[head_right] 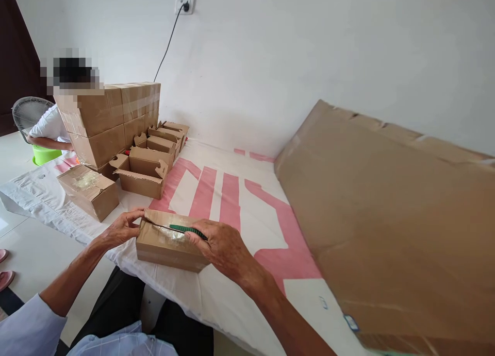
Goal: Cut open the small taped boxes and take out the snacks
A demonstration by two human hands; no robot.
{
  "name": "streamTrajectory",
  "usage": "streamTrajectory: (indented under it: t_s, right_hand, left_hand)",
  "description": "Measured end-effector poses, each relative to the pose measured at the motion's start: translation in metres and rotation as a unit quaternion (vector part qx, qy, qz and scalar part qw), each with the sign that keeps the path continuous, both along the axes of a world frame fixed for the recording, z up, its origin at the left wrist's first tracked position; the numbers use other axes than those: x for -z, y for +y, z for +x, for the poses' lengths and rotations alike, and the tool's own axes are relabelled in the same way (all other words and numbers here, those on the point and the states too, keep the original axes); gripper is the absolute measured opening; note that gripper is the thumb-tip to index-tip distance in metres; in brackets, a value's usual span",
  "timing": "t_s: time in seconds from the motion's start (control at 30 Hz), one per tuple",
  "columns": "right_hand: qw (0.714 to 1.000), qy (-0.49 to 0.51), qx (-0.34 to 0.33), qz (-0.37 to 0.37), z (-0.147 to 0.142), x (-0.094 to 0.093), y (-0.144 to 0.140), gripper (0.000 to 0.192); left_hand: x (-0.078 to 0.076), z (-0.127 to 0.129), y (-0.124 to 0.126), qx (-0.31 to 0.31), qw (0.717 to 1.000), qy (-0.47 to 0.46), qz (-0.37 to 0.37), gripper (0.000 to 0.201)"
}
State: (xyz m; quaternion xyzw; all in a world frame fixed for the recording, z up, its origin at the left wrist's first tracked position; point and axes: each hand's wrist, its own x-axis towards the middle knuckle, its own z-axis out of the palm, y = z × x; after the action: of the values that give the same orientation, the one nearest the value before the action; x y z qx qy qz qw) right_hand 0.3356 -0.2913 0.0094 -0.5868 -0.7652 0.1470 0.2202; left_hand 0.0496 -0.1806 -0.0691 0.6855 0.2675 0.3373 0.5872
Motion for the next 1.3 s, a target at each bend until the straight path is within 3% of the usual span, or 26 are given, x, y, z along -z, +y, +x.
streamTrajectory:
  t_s: [0.23, 0.47, 0.73, 0.97, 1.3]
  right_hand:
    - [0.989, -0.147, 0.012, 0.02, -0.014, -0.013, 0.006, 0.033]
    - [0.944, -0.33, 0.029, -0.016, -0.027, -0.028, 0.011, 0.034]
    - [0.943, -0.327, 0.032, -0.051, -0.037, -0.038, 0.018, 0.03]
    - [0.952, -0.303, 0.033, -0.024, -0.02, -0.026, 0.012, 0.032]
    - [0.966, -0.248, 0.069, -0.005, 0.047, -0.016, -0.013, 0.047]
  left_hand:
    - [-0.006, 0.001, -0.002, 0.007, 1.0, 0.008, -0.001, 0.045]
    - [-0.013, 0.001, -0.003, -0.001, 0.999, 0.045, -0.002, 0.053]
    - [-0.018, 0.002, -0.005, -0.01, 0.995, 0.097, 0.03, 0.05]
    - [-0.018, 0.009, -0.004, -0.005, 0.992, 0.119, 0.049, 0.044]
    - [-0.028, 0.002, -0.004, 0.013, 0.989, 0.134, 0.066, 0.05]
